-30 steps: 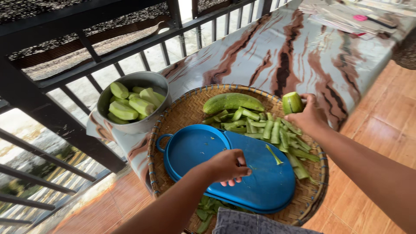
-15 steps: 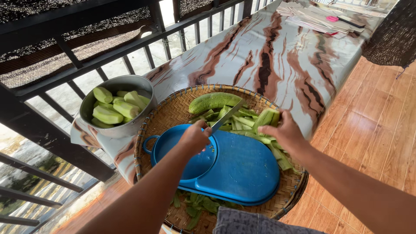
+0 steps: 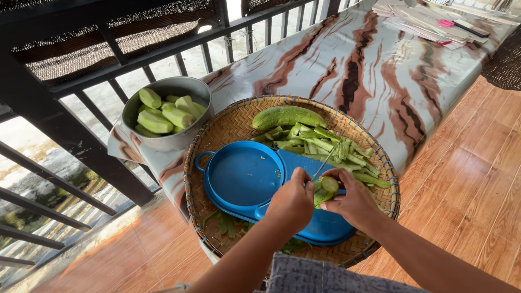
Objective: The person peels green vegetables on a blue cutting board placed in a woven tray, then transfers the peeled pieces into a metal pot. The person repeats this process with multiple vegetables, handling them one at a time.
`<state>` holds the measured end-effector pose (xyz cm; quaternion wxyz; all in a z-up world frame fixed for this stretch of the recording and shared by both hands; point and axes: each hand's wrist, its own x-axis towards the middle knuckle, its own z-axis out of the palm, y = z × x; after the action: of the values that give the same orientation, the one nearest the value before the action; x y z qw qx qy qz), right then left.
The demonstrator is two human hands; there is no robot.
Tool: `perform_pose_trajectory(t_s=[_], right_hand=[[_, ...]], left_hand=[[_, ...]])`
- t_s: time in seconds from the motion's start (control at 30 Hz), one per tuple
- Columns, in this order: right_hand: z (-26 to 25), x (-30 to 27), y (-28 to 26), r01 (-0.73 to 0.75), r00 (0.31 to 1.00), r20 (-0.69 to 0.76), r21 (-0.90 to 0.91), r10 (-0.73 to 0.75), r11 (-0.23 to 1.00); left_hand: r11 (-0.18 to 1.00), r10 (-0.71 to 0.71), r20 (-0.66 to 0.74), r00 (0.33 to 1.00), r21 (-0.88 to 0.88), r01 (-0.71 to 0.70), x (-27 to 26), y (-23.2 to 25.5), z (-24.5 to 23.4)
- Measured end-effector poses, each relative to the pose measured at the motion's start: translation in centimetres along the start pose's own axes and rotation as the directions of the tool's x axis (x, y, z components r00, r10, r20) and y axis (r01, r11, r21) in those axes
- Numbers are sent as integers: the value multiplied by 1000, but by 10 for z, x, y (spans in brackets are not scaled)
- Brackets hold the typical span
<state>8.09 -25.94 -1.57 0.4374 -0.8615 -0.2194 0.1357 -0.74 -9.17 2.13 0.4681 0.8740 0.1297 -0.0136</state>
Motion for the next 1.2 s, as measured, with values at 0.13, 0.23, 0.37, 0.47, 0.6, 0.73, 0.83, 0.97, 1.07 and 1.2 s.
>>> perform_pose_trajectory(t_s=[0.13,0.23,0.37,0.47,0.6,0.73,0.83,0.97,1.07,1.2], right_hand=[[2,-2,-4,8,999,-54,-7,-8,1000],[3,-3,-9,-62,991,-122,-108,48,992],[4,-6,-18,-133,981,-164,-187,103,973],[5,-7,-26,-195,973,-158,-188,167,963],[2,-8,-31,-194,976,-136,-172,172,966],[3,-8,-32,-186,978,-130,-177,164,966],[4,-7,-30,-191,976,-131,-138,174,972],[6,-6,-29,-181,975,-156,-122,161,976],[9,-5,-28,-177,974,-166,-148,152,973],[10,-7,-25,-115,981,-169,-116,94,987]], left_hand=[[999,41,12,999,1,-41,-23,7,1],[998,34,-7,999,49,-33,-32,13,3],[988,-37,42,998,153,30,-40,22,0],[969,-79,95,992,241,54,-45,27,-6],[938,-102,143,984,343,48,-52,26,-16],[921,-87,145,986,389,24,-50,21,-16],[915,-30,139,990,403,-29,-38,21,-12],[904,26,141,990,420,-84,-32,18,-12],[895,-20,174,985,442,-60,-38,11,-18],[896,-104,216,971,444,-3,-40,8,-23]])
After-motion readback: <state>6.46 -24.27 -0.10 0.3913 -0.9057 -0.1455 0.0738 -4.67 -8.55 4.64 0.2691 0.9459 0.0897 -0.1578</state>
